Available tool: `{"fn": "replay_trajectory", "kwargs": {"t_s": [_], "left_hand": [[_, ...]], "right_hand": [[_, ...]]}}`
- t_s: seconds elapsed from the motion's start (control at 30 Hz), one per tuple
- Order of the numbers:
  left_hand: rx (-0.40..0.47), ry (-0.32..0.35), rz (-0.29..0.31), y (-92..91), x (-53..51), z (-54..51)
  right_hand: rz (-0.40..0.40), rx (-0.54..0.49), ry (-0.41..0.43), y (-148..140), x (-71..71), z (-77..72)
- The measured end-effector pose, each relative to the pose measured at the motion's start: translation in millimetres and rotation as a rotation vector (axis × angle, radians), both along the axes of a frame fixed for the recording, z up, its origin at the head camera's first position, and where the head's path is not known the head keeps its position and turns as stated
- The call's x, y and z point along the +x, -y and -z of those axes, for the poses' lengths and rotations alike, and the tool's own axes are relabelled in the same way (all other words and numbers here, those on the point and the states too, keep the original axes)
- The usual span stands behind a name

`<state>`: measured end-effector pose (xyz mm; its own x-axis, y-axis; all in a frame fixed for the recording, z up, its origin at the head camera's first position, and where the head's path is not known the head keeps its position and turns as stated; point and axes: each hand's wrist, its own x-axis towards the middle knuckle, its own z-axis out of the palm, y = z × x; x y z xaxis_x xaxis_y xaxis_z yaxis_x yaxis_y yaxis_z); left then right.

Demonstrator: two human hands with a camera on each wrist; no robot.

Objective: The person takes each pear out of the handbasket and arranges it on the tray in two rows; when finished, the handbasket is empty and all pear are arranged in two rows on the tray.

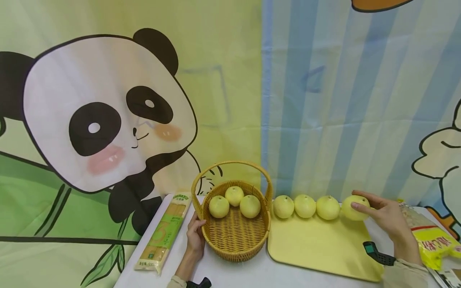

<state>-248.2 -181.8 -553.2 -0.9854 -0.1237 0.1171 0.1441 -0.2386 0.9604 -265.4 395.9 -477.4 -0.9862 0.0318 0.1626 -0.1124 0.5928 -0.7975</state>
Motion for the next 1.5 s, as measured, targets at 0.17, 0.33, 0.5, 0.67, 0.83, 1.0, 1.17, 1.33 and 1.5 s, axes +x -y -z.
{"fn": "replay_trajectory", "kwargs": {"t_s": [0.17,0.33,0.5,0.67,0.83,1.0,1.17,1.33,1.5], "left_hand": [[0.001,-0.006,-0.01,0.9,0.4,-0.5],[0.007,-0.001,-0.004,0.4,-0.2,-0.6],[0.007,0.009,-0.003,-1.3,0.1,-0.5],[0.013,0.01,-0.007,-2.4,1.1,-1.2],[0.006,0.004,-0.007,-2.1,0.7,-0.3],[-0.005,0.007,-0.008,-1.4,0.0,-0.2],[-0.019,0.01,0.0,-0.4,1.7,0.6],[-0.019,0.003,0.0,-0.4,1.9,1.8],[-0.004,-0.013,0.013,-0.2,0.1,2.7]], "right_hand": [[-0.023,0.01,0.066,-4.1,-5.3,10.2],[-0.043,0.051,0.112,-6.3,-8.4,16.8],[-0.074,0.049,0.103,-7.6,-10.5,24.9],[-0.136,-0.052,0.03,-7.0,-13.4,33.8],[-0.133,-0.13,0.024,-2.9,-15.2,39.7],[-0.095,-0.18,0.084,1.8,-14.2,40.2],[-0.063,-0.145,0.103,5.0,-10.8,38.2],[-0.054,-0.141,0.058,7.8,-9.2,34.4],[0.034,-0.176,-0.029,16.1,-5.8,22.4]]}}
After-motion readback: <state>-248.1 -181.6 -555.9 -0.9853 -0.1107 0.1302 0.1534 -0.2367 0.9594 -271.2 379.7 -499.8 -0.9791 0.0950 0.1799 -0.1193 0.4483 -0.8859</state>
